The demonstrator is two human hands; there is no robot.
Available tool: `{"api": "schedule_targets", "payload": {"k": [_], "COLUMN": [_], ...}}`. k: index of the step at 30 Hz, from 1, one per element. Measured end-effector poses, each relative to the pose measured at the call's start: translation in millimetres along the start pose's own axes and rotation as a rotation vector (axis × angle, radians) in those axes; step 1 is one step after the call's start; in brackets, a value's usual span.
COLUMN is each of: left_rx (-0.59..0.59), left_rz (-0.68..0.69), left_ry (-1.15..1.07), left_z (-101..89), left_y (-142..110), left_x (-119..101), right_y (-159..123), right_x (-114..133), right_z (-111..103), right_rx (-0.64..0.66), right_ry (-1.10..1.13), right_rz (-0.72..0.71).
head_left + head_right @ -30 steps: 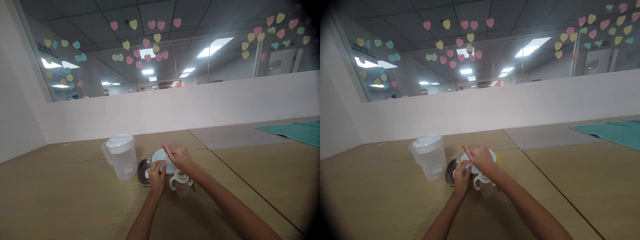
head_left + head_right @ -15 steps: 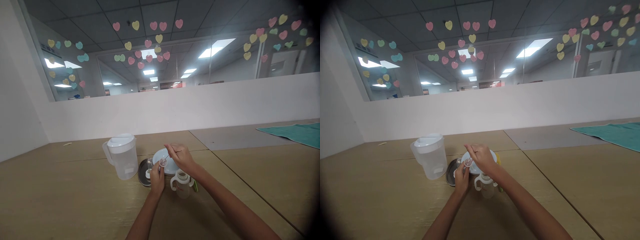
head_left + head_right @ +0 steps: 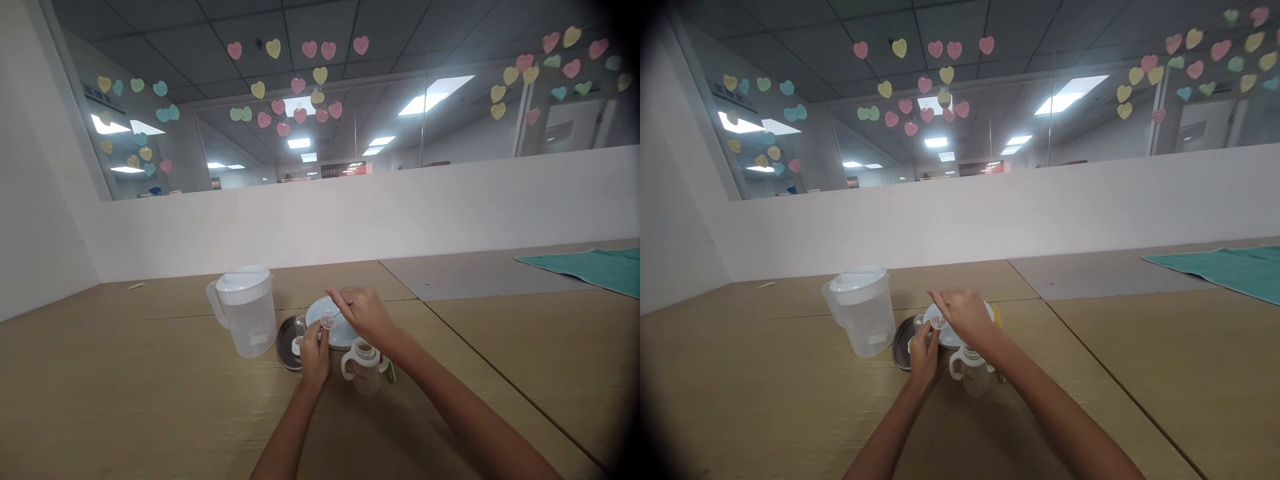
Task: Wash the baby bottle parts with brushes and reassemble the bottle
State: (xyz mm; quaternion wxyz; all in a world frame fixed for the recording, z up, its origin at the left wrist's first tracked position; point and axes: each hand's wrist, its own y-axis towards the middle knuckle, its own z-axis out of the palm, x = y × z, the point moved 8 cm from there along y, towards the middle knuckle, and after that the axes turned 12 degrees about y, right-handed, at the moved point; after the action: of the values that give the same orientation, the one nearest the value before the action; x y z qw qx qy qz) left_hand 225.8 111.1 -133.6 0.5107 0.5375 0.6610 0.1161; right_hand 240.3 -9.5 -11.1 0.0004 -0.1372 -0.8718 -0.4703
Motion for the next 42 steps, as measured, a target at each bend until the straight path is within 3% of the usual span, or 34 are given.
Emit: {"api": "schedule_targets", "payload": {"k": [7, 12, 16, 21, 26, 35, 38, 42], "left_rx": [0.012, 0.015, 0.029, 0.012, 0.036, 0.036, 0.038, 0.015], "left_rz": [0.037, 0.055, 0.071, 0.062, 0.081, 0.011, -0.016, -0.060], "left_ry": [-0.019, -0.019, 0.060, 0.074, 0.058, 0.044, 0.022, -0.027], "left_z": [3.1, 2.6, 5.0, 5.0, 8.4, 7.9, 5.8, 1.6], "left_y": [-2, -4, -4, -3, -5, -5, -2, 3], "left_x": [-6, -10, -8, -5, -4, 4, 4, 7], "right_y": [-9, -12, -9, -9, -14, -19, -19, -12], "right_x": [8, -3, -9, 1, 3, -13, -13, -19], "right_z": [48, 75, 67, 48, 66, 87, 83, 66], "right_rx": [0.192, 0.374, 0.401, 0.321, 0.407, 0.553, 0.527, 0.395], "right_ry": [-0.021, -0.150, -0.128, 0.005, -0.075, -0.143, 0.000, 0.236], "right_rz": [-0.092, -0.040, 0.060, 0.023, -0.061, 0.078, 0.062, 0.053]}}
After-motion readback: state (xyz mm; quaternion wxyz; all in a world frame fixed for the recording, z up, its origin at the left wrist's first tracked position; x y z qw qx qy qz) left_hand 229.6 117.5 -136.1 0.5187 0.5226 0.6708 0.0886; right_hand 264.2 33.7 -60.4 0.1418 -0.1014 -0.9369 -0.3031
